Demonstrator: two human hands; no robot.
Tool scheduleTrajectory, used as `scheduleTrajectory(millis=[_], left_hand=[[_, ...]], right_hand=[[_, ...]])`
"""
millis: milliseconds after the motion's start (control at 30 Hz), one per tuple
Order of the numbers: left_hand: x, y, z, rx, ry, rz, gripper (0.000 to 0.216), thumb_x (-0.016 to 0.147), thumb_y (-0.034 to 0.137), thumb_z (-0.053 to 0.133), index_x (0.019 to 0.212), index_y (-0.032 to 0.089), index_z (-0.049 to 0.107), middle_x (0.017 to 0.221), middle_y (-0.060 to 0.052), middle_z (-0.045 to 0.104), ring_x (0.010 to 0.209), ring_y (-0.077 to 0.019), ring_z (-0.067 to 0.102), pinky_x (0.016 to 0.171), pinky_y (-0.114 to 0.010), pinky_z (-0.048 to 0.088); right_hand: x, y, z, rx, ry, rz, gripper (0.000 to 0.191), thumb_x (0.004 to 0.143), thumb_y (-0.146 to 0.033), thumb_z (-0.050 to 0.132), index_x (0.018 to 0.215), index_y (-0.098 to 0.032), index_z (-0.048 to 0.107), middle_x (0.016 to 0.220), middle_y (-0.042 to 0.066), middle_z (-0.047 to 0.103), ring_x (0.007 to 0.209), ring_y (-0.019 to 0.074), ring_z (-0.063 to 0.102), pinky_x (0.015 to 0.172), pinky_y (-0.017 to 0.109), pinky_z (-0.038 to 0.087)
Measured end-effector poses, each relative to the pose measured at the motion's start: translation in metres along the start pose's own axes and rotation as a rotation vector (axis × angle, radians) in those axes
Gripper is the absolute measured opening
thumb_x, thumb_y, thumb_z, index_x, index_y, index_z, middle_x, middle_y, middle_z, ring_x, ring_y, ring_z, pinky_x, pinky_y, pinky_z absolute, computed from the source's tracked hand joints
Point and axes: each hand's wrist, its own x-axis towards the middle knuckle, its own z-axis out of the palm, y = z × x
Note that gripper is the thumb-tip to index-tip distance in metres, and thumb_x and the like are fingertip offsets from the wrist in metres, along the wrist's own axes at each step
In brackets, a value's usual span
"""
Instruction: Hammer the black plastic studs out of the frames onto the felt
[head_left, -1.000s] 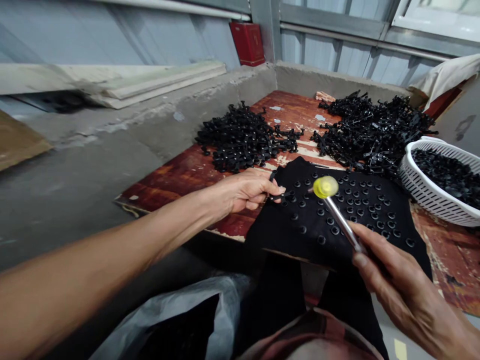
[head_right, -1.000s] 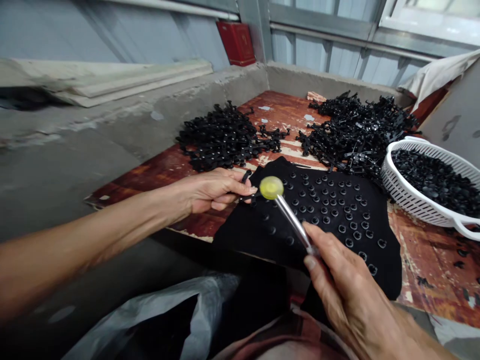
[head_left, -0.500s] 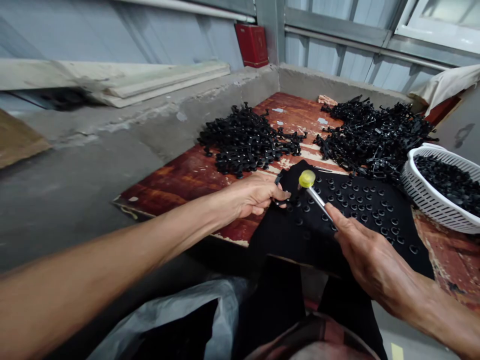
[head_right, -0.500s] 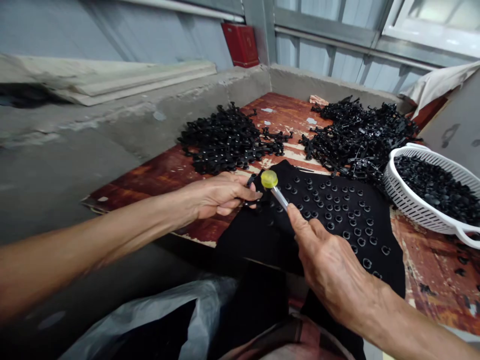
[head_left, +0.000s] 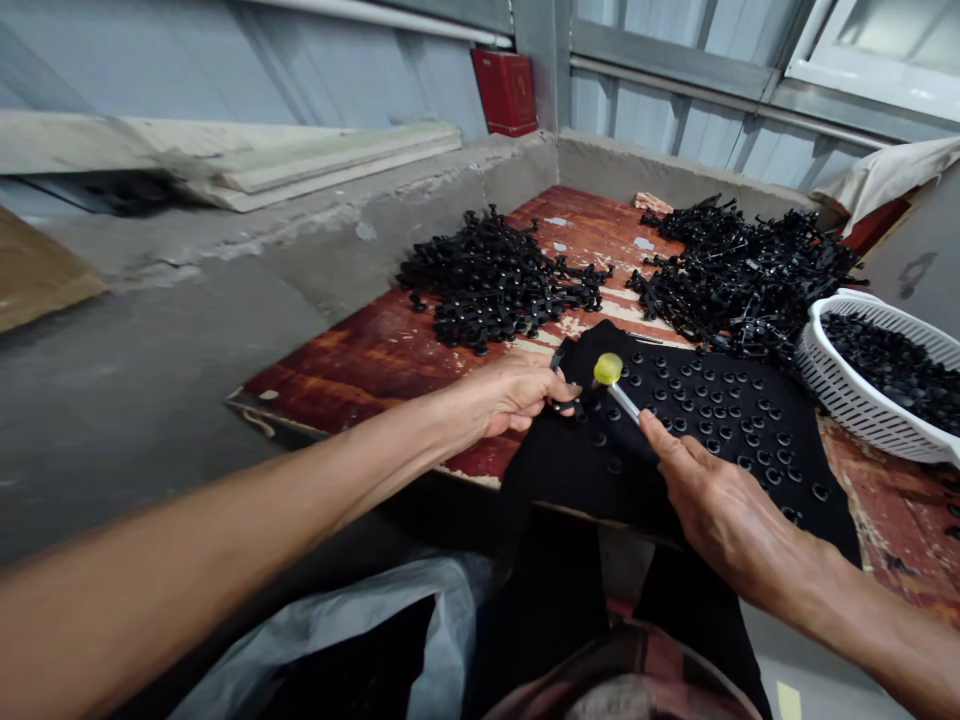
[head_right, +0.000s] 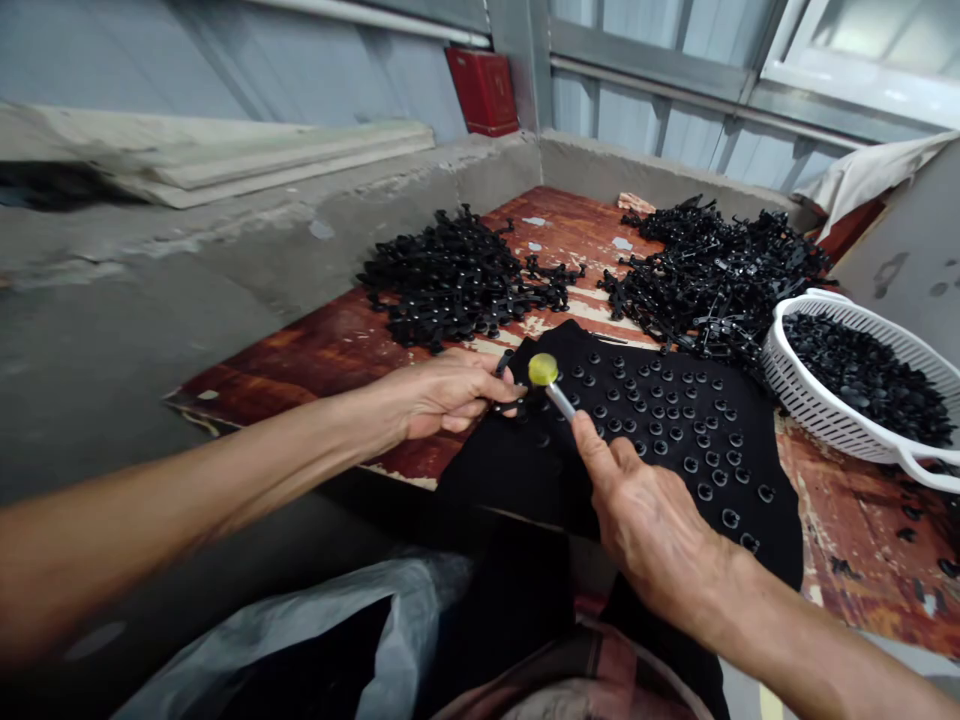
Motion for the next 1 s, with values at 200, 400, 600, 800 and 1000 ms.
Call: scheduleTrajectory(millis=[200, 400, 600, 800, 1000], left_hand=[[0.003, -0.005, 0.000, -0.026, -0.003, 0.009, 0.027, 0.066, 0.010, 0.074, 0.059, 0.017, 0.049, 0.047, 0.000, 0.060, 0.027, 0.0002, 0.018, 0.032, -0.015, 0.009], [0.001, -0.007, 0.003, -0.027, 0.007, 0.033, 0.028, 0.064, 0.012, 0.077, 0.060, 0.017, 0.050, 0.047, 0.000, 0.059, 0.028, 0.0002, 0.019, 0.031, -0.014, 0.010], [-0.002, -0.008, -0.001, -0.071, -0.001, 0.043, 0.024, 0.067, 0.010, 0.074, 0.061, 0.016, 0.052, 0.050, 0.001, 0.058, 0.029, 0.0008, 0.021, 0.029, -0.012, 0.012], [-0.018, -0.015, -0.004, -0.278, -0.074, -0.022, 0.019, 0.072, 0.002, 0.064, 0.065, 0.014, 0.052, 0.056, 0.001, 0.057, 0.033, -0.0001, 0.031, 0.028, -0.009, 0.018], [-0.031, -0.025, 0.009, -0.372, -0.009, 0.008, 0.022, 0.073, -0.004, 0.065, 0.068, 0.014, 0.052, 0.055, 0.005, 0.052, 0.033, 0.0008, 0.032, 0.028, -0.008, 0.018]], right_hand=[[0.002, -0.005, 0.000, -0.076, -0.037, 0.006, 0.067, 0.088, -0.004, 0.032, 0.154, -0.002, 0.026, 0.097, 0.020, 0.068, 0.068, 0.0249, 0.067, 0.063, 0.039, 0.060], [0.008, -0.004, 0.003, -0.056, -0.025, -0.007, 0.068, 0.085, -0.002, 0.033, 0.153, -0.003, 0.030, 0.098, 0.018, 0.069, 0.064, 0.0216, 0.064, 0.064, 0.038, 0.059], [0.008, -0.008, -0.005, 0.099, 0.021, -0.005, 0.059, 0.093, -0.011, 0.036, 0.152, -0.010, 0.035, 0.085, 0.007, 0.065, 0.064, 0.0176, 0.059, 0.065, 0.031, 0.055], [-0.034, -0.011, -0.007, 0.629, 0.157, 0.298, 0.051, 0.103, -0.026, 0.041, 0.153, -0.032, 0.035, 0.065, -0.006, 0.038, 0.050, 0.0111, 0.037, 0.043, 0.019, 0.035], [-0.065, -0.012, 0.007, 0.894, 0.167, 0.536, 0.048, 0.101, -0.040, 0.048, 0.148, -0.040, 0.042, 0.064, -0.006, 0.041, 0.052, 0.0116, 0.036, 0.044, 0.020, 0.033]])
